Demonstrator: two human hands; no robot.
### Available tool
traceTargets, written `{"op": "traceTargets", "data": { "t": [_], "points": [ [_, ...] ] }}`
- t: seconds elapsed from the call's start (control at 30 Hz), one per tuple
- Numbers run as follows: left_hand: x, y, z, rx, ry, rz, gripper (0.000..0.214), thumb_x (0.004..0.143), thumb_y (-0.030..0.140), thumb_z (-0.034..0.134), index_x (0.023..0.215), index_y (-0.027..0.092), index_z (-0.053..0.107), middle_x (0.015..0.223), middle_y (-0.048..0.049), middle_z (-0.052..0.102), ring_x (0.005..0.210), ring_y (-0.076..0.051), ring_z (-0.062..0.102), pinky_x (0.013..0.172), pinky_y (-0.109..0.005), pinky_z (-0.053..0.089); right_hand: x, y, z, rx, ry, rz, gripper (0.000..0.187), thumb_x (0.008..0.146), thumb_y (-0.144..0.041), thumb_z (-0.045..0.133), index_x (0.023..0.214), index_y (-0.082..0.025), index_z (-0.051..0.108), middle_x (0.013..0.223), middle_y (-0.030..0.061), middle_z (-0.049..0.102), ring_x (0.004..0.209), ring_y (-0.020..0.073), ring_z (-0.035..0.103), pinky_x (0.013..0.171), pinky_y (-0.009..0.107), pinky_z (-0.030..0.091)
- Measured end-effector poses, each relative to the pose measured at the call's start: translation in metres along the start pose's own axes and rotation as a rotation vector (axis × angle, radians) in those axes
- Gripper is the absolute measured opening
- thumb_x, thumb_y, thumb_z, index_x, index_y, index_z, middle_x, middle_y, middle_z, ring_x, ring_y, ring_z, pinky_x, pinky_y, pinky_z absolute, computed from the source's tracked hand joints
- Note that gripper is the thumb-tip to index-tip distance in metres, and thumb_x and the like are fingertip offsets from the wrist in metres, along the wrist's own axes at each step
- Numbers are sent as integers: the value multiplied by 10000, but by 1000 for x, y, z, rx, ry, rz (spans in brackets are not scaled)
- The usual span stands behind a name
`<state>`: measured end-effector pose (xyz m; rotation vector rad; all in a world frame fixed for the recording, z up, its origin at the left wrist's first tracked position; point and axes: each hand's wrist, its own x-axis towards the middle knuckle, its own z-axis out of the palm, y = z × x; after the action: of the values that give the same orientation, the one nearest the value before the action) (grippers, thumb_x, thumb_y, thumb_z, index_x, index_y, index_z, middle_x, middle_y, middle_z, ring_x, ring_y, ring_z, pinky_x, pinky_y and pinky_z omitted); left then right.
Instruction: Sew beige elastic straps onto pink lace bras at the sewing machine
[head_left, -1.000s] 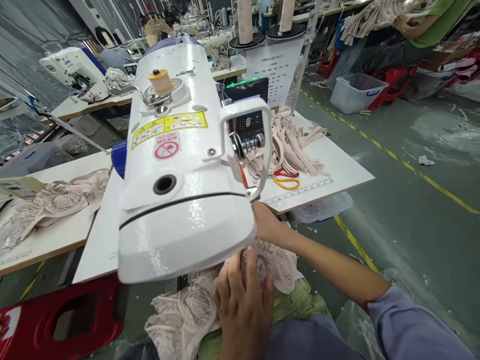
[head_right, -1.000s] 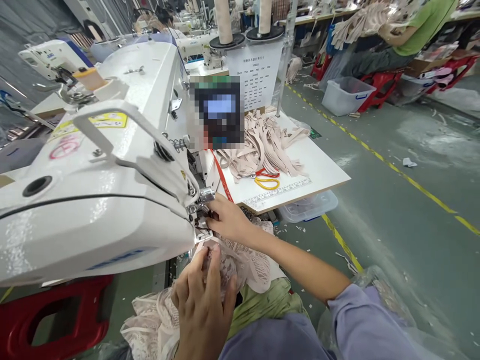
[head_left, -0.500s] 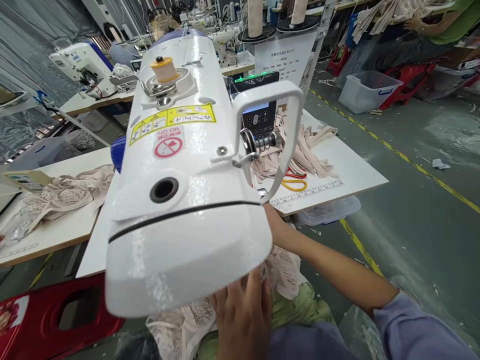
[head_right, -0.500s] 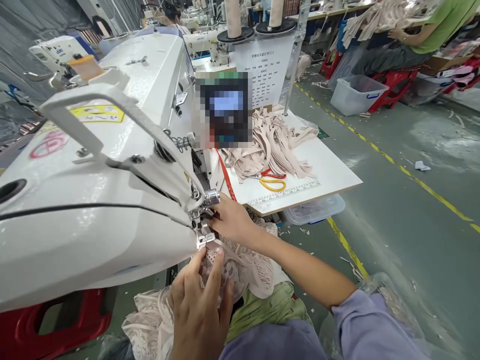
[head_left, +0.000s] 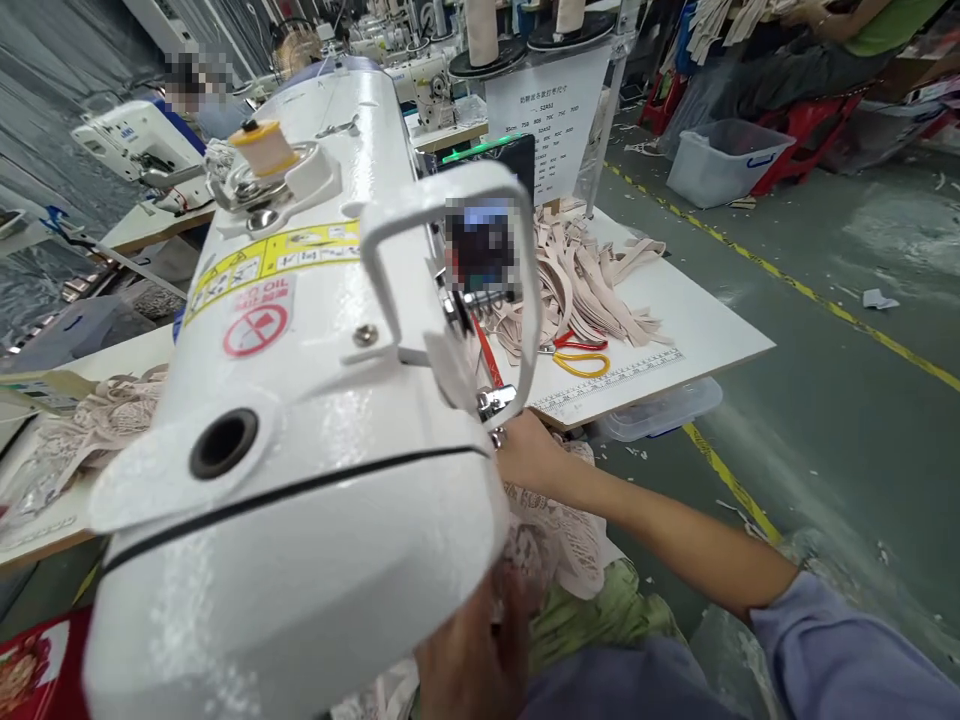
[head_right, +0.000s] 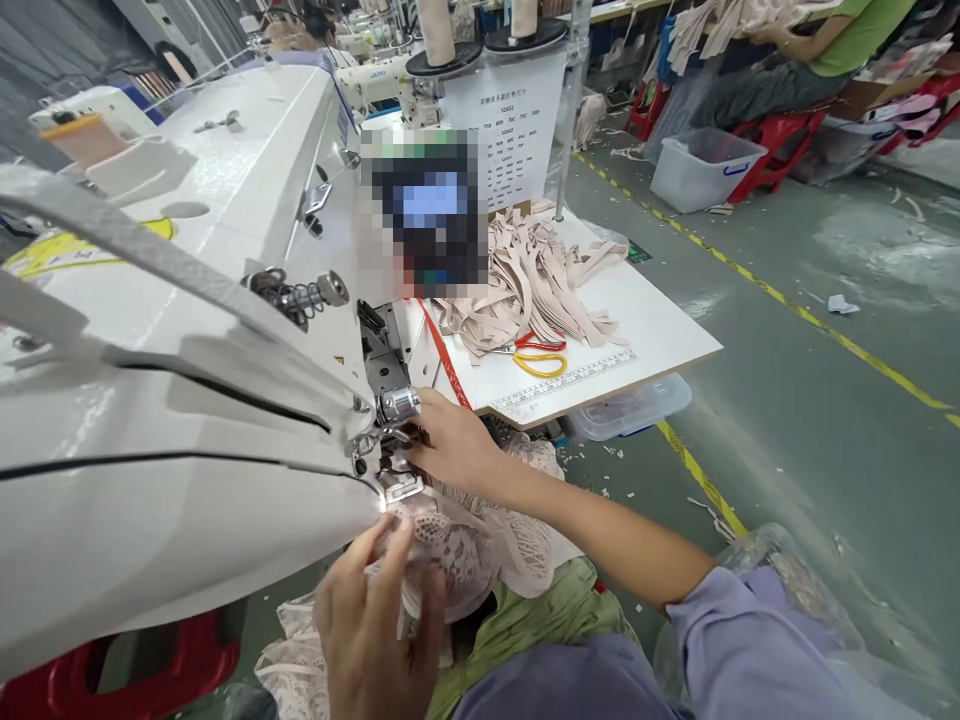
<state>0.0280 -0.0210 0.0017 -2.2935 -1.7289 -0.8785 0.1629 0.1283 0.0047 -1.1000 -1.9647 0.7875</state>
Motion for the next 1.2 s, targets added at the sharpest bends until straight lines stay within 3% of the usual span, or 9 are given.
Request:
{"op": "traceTargets", "data": {
  "t": [0.13,0.23,0.3,0.4,0.5,0.77,1.0,1.2],
  "points": [
    [-8,-28,9,-180,51,-309,408,961,421,460,1271,174,555,1128,-161,645,1092,-297,595,896,-417,482,-2,5,5,-29,25,-9,165,787,-88,590,875,-206,663,1029,58,646,862,207,612,752,299,503],
    [-7,-44,16,-400,-71,-536,441,980,490,371,1183,180,612,1058,-113,687,1055,-262,633,844,-351,529,-3,7,8,-14,55,-11,165,800,-108,601,913,-200,676,1027,58,647,847,198,613,722,284,487],
    [-4,-48,16,-508,-173,-605,458,972,523,364,1041,187,668,915,-74,709,935,-245,666,776,-321,548,-4,7,9,-25,57,-13,157,834,-154,597,961,-192,682,1016,60,645,839,196,614,706,281,473],
    [0,-48,13,-579,-205,-672,460,951,539,403,789,197,665,670,-17,656,717,-204,645,668,-282,548,-4,8,10,-30,65,-22,183,842,-164,598,1004,-179,682,1038,69,641,873,194,617,725,271,460],
    [3,-45,11,-587,-154,-739,441,920,534,457,658,210,601,563,13,586,610,-174,592,610,-256,528,-5,8,8,9,79,-40,184,827,-129,595,988,-174,672,1084,68,638,926,185,614,773,254,459],
    [12,-37,12,-553,27,-882,350,711,521,695,788,190,611,630,16,610,559,-151,569,526,-235,468,-4,10,5,54,75,-80,169,797,-91,570,916,-177,654,1072,56,636,952,185,607,807,256,467],
    [16,-34,10,-503,-6,-845,302,675,446,706,797,179,633,656,-12,676,599,-182,634,613,-259,513,-4,14,6,78,115,-133,176,778,-68,600,906,-183,639,1090,45,625,1008,193,593,836,265,465],
    [12,-36,12,-496,-66,-858,318,707,483,702,744,172,644,688,-45,712,667,-210,683,678,-279,545,-3,15,4,129,97,-110,163,786,-53,591,885,-182,605,1069,35,604,970,167,582,828,254,445]
  ]
}}
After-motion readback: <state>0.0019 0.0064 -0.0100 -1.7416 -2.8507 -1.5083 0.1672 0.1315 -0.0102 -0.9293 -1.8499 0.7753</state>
